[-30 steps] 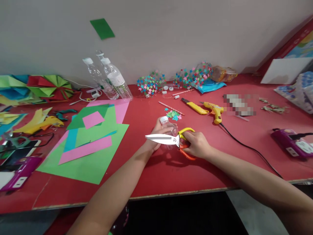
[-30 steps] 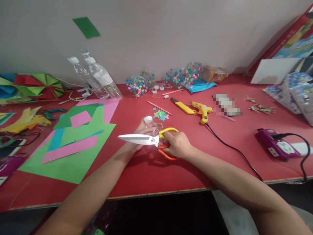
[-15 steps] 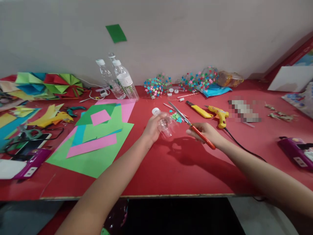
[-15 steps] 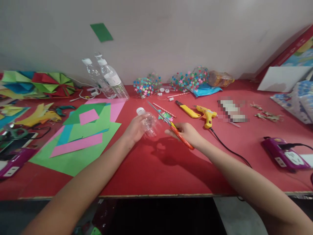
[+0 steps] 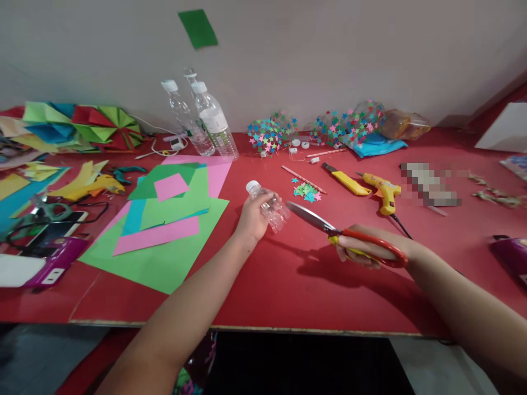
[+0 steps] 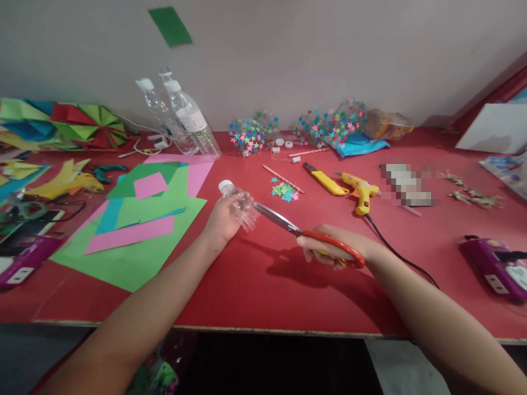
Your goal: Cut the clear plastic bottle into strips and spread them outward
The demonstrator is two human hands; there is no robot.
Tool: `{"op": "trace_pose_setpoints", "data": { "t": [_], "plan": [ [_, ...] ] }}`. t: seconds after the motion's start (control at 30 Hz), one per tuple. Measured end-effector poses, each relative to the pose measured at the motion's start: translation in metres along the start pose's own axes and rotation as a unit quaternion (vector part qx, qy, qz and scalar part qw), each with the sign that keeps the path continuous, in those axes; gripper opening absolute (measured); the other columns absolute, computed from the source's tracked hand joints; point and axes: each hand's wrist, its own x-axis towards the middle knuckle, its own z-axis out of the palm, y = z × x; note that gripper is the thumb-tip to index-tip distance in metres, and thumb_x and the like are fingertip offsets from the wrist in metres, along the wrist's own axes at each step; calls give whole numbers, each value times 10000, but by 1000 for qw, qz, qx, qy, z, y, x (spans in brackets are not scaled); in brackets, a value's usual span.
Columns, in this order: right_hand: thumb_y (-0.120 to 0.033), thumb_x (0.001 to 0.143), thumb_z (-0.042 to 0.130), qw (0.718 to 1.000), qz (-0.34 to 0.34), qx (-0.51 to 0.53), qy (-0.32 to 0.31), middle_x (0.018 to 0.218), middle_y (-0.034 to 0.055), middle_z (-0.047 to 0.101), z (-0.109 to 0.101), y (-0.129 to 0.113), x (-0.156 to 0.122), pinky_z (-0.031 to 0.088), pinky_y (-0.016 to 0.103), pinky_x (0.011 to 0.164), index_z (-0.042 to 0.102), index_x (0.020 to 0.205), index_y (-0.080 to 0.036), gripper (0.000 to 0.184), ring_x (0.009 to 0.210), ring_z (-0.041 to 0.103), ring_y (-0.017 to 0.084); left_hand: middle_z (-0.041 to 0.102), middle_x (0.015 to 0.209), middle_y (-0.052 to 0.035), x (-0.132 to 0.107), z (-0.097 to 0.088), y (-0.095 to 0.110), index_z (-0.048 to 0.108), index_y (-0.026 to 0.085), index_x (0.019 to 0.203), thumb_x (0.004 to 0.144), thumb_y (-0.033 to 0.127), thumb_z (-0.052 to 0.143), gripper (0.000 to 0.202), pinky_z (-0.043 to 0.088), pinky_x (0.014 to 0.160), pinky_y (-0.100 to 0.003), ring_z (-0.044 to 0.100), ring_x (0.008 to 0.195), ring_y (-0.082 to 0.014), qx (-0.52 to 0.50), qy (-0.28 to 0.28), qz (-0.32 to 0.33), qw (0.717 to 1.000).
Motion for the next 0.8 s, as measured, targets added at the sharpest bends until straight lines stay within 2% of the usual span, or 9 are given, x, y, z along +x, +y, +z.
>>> {"op": "trace_pose_setpoints", "data": {
  "t": [0.1, 0.2, 0.37, 0.57, 0.7, 0.8],
  "plan": [
    [-661, 871, 464, 998, 55, 17, -24, 465, -43, 463, 6, -1, -1, 358, 203, 408, 611, 750, -154, 541, 376, 432, 73, 689, 683, -1, 1, 0, 0, 601, 145, 688, 589, 128, 713, 151, 402, 519, -189, 568, 564, -74, -7, 36, 1, 999],
    [-693, 850, 469, 995, 85, 42, -15, 455, -50, 452, 14, 1, 3, 351, 191, 389, 591, 745, -163, 554, 370, 414, 67, 707, 743, -9, 0, 0, 1, 597, 147, 720, 597, 147, 728, 180, 371, 500, -198, 542, 555, -69, -9, 42, 4, 999],
    [-710, 851, 443, 996, 81, 23, 5, 468, -52, 445, 19, 0, 3, 348, 191, 385, 586, 749, -163, 575, 373, 413, 65, 725, 818, -20, -3, 1, 6, 551, 155, 728, 605, 152, 738, 224, 340, 479, -193, 514, 530, -51, -20, 35, 5, 999],
    [-705, 833, 482, 997, 58, -45, 0, 527, -48, 449, 18, -6, -1, 345, 202, 435, 579, 800, -157, 557, 443, 424, 74, 705, 754, -8, -3, 0, 6, 582, 142, 703, 598, 137, 738, 189, 340, 435, -156, 516, 508, -35, -43, 17, 0, 999],
    [-667, 840, 519, 996, 3, -86, 4, 621, -39, 446, 17, -6, -4, 345, 220, 513, 486, 737, -175, 504, 543, 430, 84, 707, 725, -11, -1, -1, 7, 604, 146, 698, 629, 122, 730, 145, 375, 450, -156, 556, 529, -50, -57, 28, 9, 998],
    [-661, 860, 492, 995, -15, -99, 13, 681, -31, 458, 16, -6, -6, 337, 228, 539, 472, 768, -181, 489, 577, 424, 87, 710, 715, -14, 0, -1, 9, 618, 154, 706, 663, 122, 724, 119, 425, 499, -174, 606, 575, -76, -74, 38, 16, 996]
  ]
}}
